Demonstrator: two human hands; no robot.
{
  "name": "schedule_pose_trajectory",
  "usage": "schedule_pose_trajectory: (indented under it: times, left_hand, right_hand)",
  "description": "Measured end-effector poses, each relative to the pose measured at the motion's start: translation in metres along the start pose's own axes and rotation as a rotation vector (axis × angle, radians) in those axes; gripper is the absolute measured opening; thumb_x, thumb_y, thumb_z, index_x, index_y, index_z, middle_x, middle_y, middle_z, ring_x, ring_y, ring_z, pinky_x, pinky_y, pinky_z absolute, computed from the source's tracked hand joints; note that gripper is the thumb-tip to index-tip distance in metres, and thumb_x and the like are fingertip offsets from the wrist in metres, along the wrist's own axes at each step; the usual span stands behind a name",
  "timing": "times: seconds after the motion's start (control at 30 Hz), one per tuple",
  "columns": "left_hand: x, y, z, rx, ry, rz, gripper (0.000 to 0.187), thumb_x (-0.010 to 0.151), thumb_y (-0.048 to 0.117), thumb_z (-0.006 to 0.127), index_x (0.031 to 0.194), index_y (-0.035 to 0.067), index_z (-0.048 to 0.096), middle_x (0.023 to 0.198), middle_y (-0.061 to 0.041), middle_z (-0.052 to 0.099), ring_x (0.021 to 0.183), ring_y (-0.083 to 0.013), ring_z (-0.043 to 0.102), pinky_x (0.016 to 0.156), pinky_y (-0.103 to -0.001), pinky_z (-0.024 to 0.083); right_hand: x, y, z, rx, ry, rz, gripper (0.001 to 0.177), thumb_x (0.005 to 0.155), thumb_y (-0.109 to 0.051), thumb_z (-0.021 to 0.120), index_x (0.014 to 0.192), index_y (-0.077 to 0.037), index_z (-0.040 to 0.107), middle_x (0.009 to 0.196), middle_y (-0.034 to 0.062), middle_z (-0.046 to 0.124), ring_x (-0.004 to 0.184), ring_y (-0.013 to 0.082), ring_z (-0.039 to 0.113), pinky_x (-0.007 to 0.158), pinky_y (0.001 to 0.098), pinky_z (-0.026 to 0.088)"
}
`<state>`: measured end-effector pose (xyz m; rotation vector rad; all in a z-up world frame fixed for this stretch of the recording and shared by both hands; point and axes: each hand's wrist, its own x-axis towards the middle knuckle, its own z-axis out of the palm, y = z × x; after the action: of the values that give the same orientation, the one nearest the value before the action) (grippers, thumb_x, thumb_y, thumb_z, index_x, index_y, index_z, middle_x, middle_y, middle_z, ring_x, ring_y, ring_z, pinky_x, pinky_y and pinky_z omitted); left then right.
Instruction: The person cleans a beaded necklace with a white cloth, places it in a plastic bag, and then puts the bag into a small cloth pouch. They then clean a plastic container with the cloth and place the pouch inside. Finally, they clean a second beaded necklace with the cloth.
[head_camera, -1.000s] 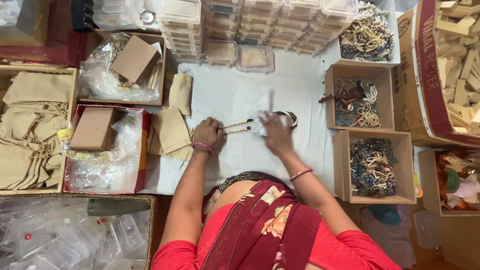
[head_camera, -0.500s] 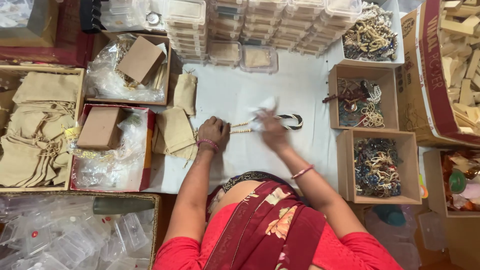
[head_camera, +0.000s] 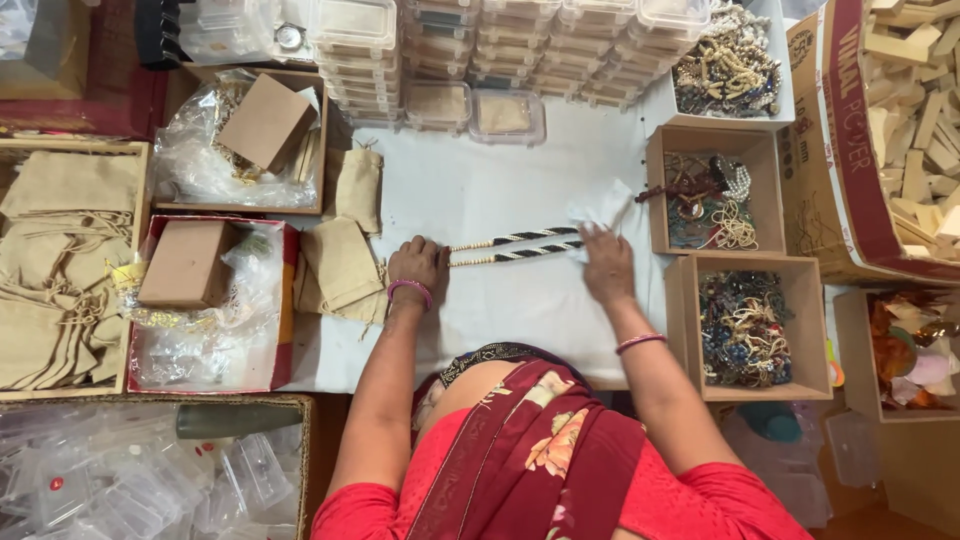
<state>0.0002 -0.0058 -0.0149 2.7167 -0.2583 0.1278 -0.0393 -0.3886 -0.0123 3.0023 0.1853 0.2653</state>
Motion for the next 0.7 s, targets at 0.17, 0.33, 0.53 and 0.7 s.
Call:
schedule_pose_trajectory:
  times: [0.17,0.33,0.53,0.7]
  left_hand:
    - [0.004,-0.009,0.012,-0.01,-0.028,-0.02,0.036,0.1,0.043,0.058,0.09,0.013,0.073,0.099,-0.009,0.067,0.095,-0.0298,0.065,0.085,-0.044,0.051]
    - [0.004,0.004,-0.007,0.011,-0.06,-0.032,0.04,0.098,0.046,0.057,0.092,0.01,0.074,0.099,-0.01,0.068,0.097,-0.0296,0.065,0.085,-0.043,0.052]
    - [0.003,0.004,-0.001,0.015,-0.046,-0.055,0.041,0.102,0.046,0.055,0.095,0.011,0.074,0.102,-0.009,0.068,0.098,-0.0296,0.065,0.086,-0.043,0.051]
    - [0.006,0.008,-0.006,0.047,-0.075,-0.067,0.043,0.102,0.049,0.053,0.096,0.013,0.074,0.103,-0.008,0.068,0.098,-0.0288,0.064,0.086,-0.043,0.05]
  right_hand:
    - [0.037,0.016,-0.022,0.36,0.007,0.214,0.034,0.084,-0.009,0.068,0.119,-0.01,0.07,0.122,0.0129,0.067,0.119,0.0311,0.061,0.103,0.0425,0.05]
    - [0.071,-0.091,-0.059,0.505,0.276,-0.094,0.023,0.084,-0.004,0.068,0.107,-0.006,0.073,0.116,0.0173,0.07,0.116,0.0333,0.063,0.103,0.046,0.048]
    - [0.045,-0.139,-0.064,0.232,-0.18,-0.36,0.068,0.099,-0.05,0.053,0.157,-0.019,0.037,0.166,0.0091,0.024,0.152,0.0307,0.025,0.12,0.0567,0.021]
    - [0.029,-0.09,-0.04,0.079,-0.087,-0.187,0.067,0.106,-0.047,0.042,0.164,-0.021,0.024,0.173,0.0039,0.015,0.158,0.0252,0.017,0.123,0.0598,0.013]
